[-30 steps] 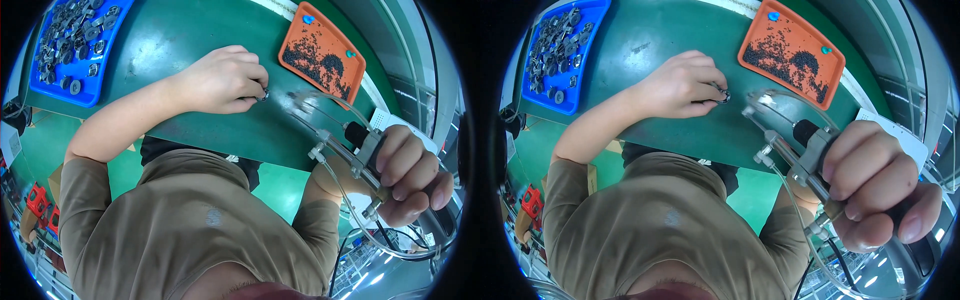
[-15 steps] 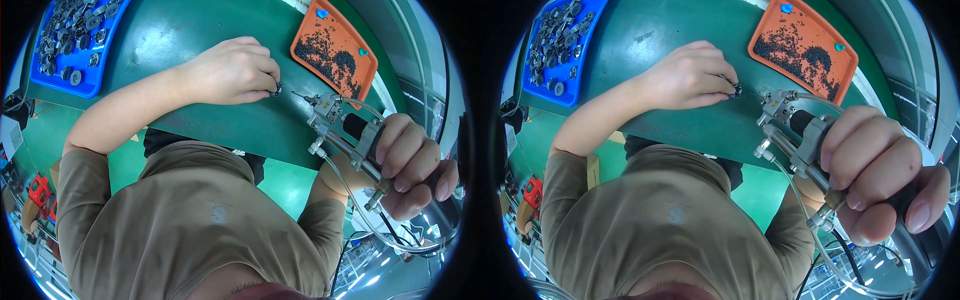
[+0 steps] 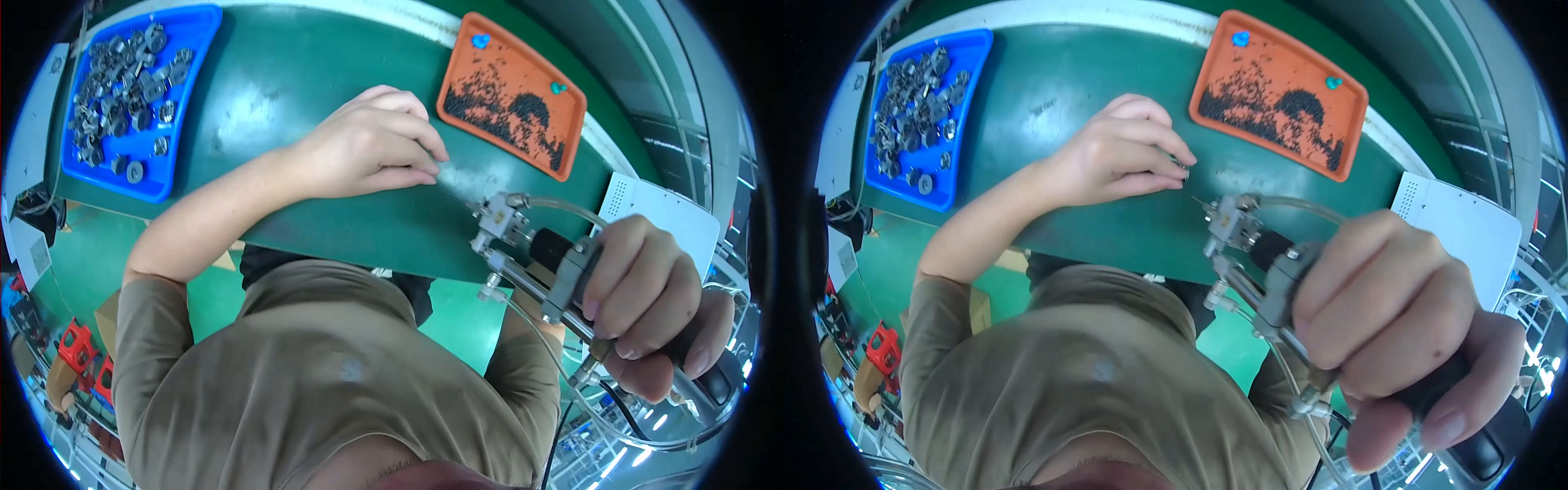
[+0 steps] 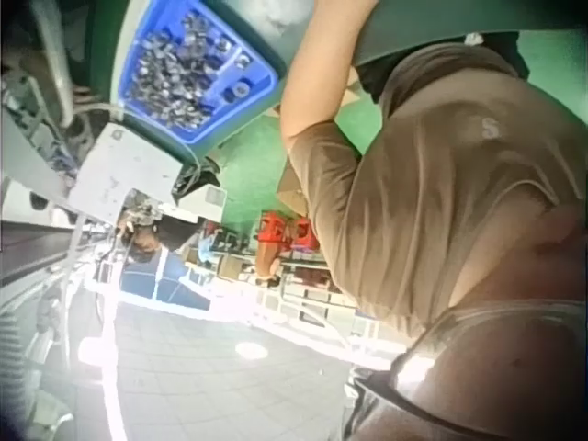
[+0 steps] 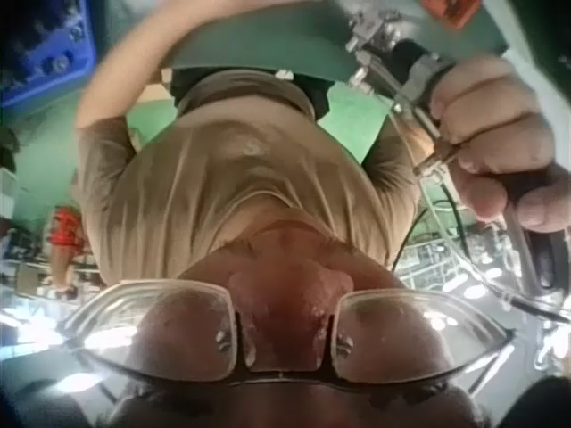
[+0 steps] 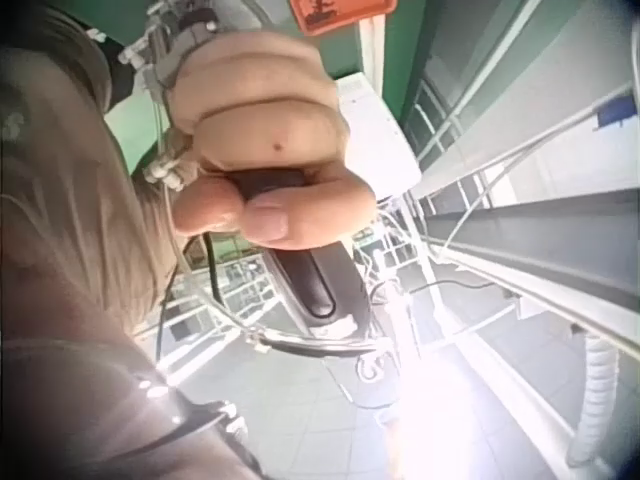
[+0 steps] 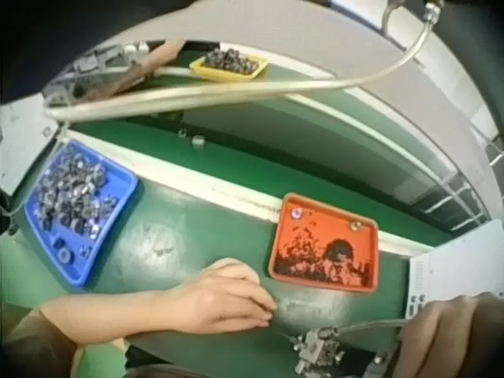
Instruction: The person assembles small electronic or mechanical plastic components by hand, taking plastic casings and metal pins from blue and orange sorting trays and joining them with a pneumatic assembly tool.
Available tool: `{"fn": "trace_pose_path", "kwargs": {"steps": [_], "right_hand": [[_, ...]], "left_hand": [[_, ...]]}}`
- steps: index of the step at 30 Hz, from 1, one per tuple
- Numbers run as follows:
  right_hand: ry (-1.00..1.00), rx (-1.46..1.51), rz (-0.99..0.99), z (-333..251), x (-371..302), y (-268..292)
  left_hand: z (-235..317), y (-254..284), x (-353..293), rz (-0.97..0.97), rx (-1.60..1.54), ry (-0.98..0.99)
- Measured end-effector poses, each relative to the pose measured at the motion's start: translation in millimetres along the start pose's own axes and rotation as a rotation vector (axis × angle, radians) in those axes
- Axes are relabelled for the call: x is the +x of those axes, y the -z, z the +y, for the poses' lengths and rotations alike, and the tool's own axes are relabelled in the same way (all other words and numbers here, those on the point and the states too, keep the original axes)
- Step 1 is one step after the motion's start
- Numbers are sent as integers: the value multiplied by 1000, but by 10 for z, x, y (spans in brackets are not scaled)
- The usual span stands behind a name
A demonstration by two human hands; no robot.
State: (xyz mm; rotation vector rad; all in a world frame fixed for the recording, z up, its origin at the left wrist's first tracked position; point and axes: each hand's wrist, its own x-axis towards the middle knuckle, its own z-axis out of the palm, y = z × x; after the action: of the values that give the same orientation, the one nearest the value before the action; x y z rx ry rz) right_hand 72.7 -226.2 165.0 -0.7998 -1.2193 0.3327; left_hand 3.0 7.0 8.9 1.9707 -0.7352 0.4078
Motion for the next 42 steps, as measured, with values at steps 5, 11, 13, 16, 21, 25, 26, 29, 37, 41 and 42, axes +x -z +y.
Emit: {"fn": "trace_pose_path", "kwargs": {"steps": [5, 11, 13, 16, 21, 25, 26, 29, 37, 41, 42], "right_hand": [[-72, -243, 47, -280, 8, 65], [-256, -236, -17, -238, 82, 182], [-279, -273, 83, -280, 34, 114], [-241, -298, 67, -349, 37, 145], [-178, -189, 24, -160, -2, 192], [-273, -224, 42, -98, 48, 144], [-243, -194, 25, -72, 14, 201], [-200, -149, 12, 5, -50, 216], [-140, -32, -42, 274, -50, 157], [-135, 6, -58, 342, -85, 116], [-156, -4, -80, 328, -94, 123]], "left_hand": [[-65, -41, 627, 57, 157, 170], [-35, 65, 267, 36, 57, 99], [26, 111, 136, 2, 6, 76], [60, 101, 62, -165, -41, -68], [-64, 156, 15, -232, 74, -99], [-95, 97, -16, -225, 103, -83], [-102, 73, -23, -216, 96, -78], [-99, 13, -28, -178, 97, -92], [-76, -44, -57, -160, 97, -43], [-73, -46, -65, -170, 87, -30], [-71, -37, -58, -174, 95, -30]]}}
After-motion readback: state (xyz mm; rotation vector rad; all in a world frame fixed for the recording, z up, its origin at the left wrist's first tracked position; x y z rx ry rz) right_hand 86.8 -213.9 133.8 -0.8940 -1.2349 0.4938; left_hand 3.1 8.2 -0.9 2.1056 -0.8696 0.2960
